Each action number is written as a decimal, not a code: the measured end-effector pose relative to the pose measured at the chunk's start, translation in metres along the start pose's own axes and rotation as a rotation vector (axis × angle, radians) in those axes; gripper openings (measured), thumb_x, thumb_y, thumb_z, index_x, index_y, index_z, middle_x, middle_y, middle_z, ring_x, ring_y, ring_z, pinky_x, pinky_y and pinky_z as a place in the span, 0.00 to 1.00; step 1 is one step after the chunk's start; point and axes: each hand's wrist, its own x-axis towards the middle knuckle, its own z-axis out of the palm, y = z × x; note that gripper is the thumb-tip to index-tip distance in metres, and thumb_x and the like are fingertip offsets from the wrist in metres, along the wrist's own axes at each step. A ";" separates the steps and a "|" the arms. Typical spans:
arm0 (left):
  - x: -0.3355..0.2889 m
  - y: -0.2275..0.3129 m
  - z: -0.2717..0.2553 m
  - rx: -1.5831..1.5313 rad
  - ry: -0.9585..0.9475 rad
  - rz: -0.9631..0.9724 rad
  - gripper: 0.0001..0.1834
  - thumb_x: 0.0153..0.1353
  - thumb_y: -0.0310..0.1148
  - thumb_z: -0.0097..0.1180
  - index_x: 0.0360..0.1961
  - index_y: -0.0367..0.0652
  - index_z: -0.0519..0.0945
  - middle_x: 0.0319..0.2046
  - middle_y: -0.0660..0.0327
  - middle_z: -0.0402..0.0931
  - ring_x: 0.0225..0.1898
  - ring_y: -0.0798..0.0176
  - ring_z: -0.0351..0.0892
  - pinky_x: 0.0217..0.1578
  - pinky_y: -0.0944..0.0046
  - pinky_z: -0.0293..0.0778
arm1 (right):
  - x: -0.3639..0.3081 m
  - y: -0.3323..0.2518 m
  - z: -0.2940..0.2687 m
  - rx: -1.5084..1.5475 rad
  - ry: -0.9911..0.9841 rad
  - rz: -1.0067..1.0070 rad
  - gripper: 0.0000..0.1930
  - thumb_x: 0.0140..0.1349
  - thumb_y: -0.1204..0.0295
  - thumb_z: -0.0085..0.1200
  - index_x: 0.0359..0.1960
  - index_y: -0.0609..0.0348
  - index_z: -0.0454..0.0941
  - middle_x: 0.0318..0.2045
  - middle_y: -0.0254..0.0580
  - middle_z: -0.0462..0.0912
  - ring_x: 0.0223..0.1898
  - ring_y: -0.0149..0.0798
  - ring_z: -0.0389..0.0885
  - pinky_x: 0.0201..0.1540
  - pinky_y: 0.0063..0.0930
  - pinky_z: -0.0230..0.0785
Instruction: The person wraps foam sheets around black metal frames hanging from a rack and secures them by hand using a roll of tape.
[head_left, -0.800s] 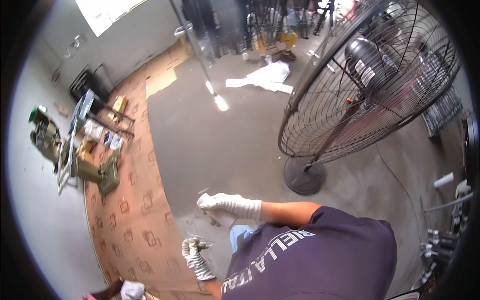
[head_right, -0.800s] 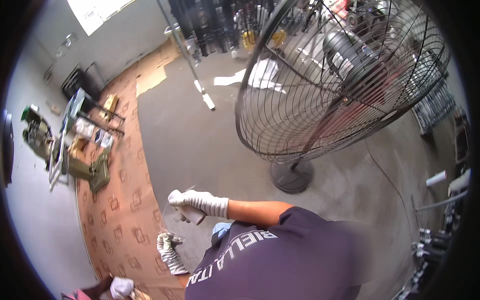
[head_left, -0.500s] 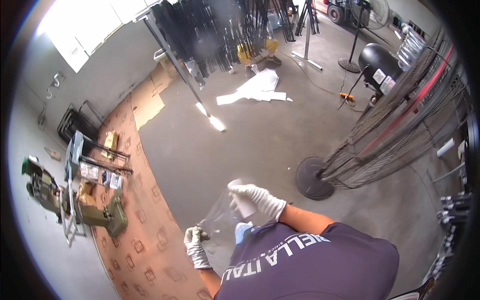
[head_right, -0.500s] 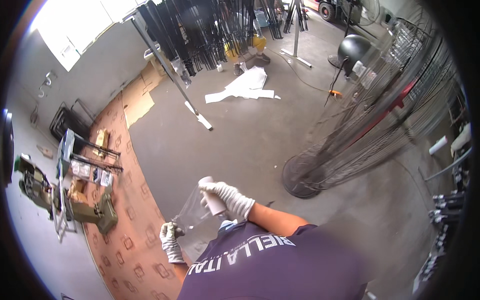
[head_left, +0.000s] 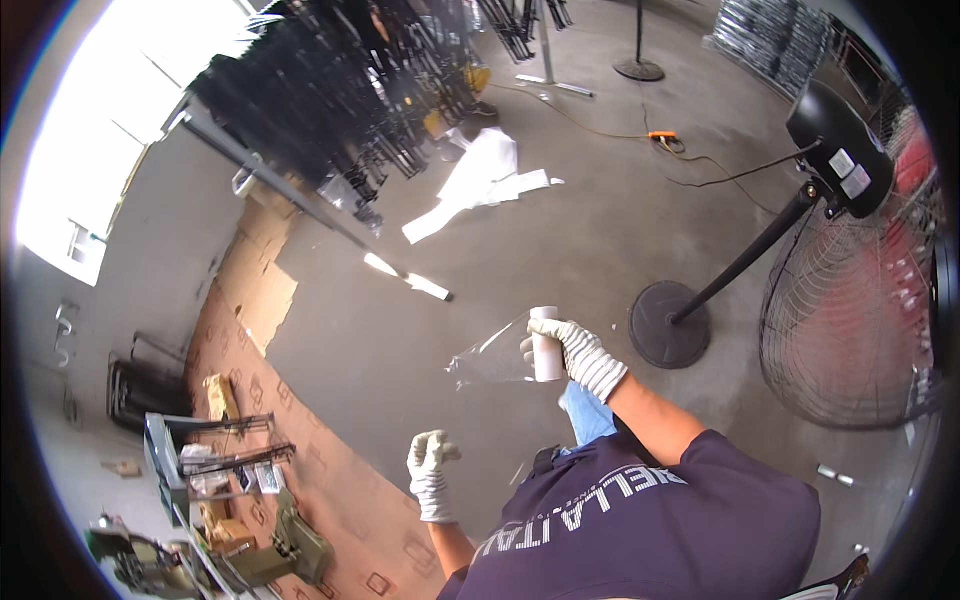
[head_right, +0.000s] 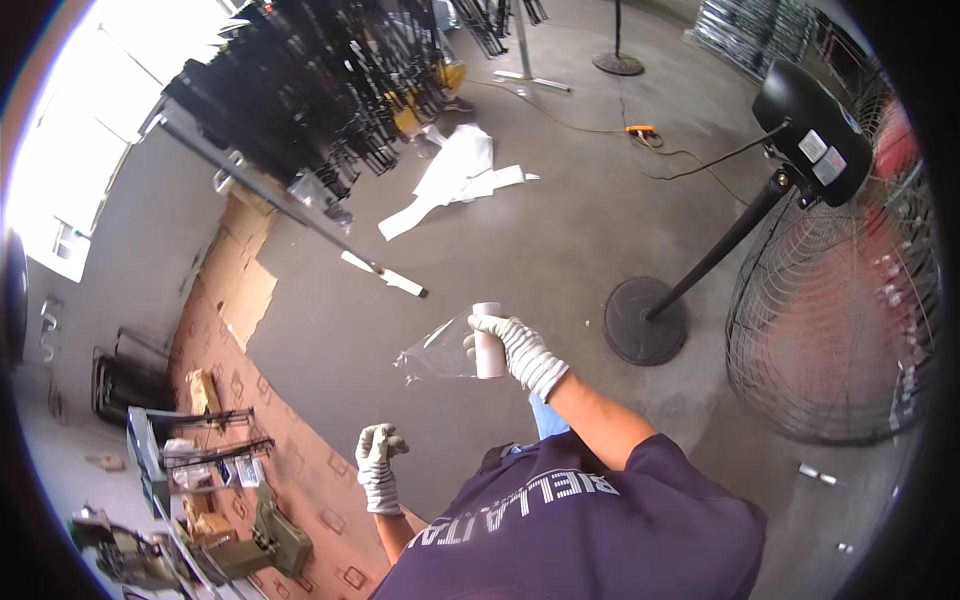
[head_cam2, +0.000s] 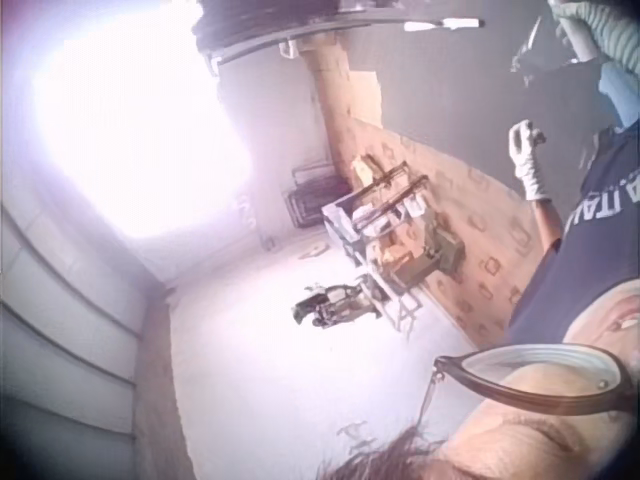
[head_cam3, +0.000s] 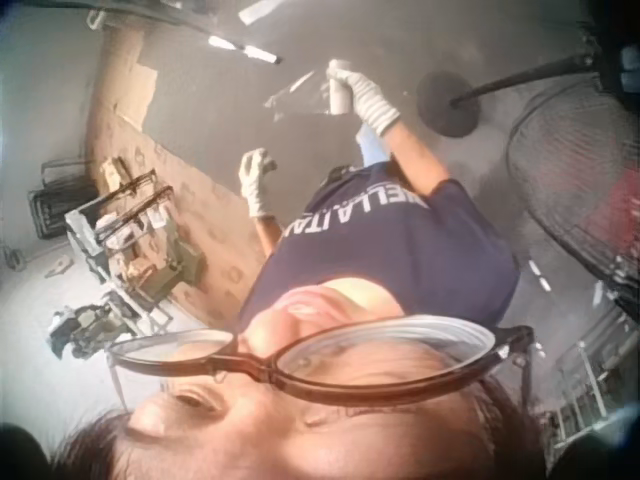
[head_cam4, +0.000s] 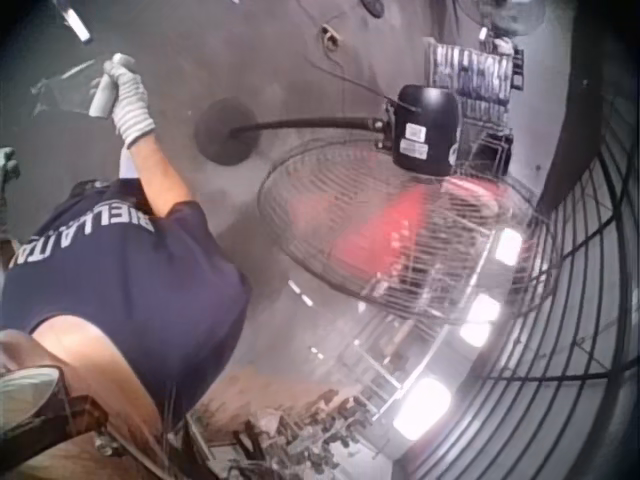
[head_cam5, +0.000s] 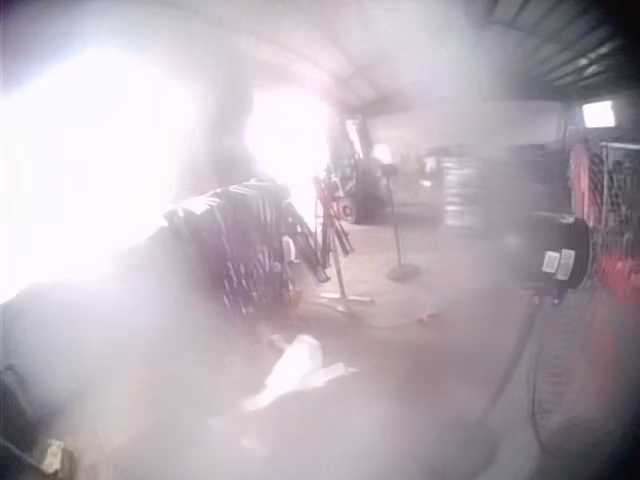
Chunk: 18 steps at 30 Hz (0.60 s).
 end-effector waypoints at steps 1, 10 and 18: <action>0.030 0.009 0.017 0.004 -0.035 0.032 0.08 0.56 0.33 0.48 0.31 0.39 0.73 0.18 0.61 0.73 0.20 0.68 0.73 0.25 0.69 0.71 | 0.025 -0.012 0.000 0.001 0.021 -0.014 0.19 0.46 0.62 0.59 0.36 0.59 0.69 0.25 0.41 0.77 0.24 0.34 0.77 0.24 0.30 0.71; 0.261 0.046 0.168 -0.067 -0.282 -0.054 0.12 0.54 0.31 0.52 0.38 0.37 0.72 0.27 0.62 0.74 0.28 0.70 0.73 0.35 0.70 0.70 | 0.258 -0.130 -0.018 -0.292 0.162 -0.296 0.18 0.44 0.64 0.62 0.37 0.54 0.73 0.27 0.32 0.75 0.29 0.27 0.71 0.34 0.22 0.67; 0.419 0.045 0.255 -0.078 -0.374 -0.249 0.12 0.54 0.30 0.52 0.39 0.36 0.72 0.30 0.60 0.74 0.32 0.69 0.73 0.37 0.69 0.71 | 0.383 -0.217 -0.017 -1.118 0.326 -0.234 0.21 0.38 0.61 0.61 0.35 0.50 0.71 0.32 0.37 0.77 0.35 0.39 0.76 0.41 0.29 0.66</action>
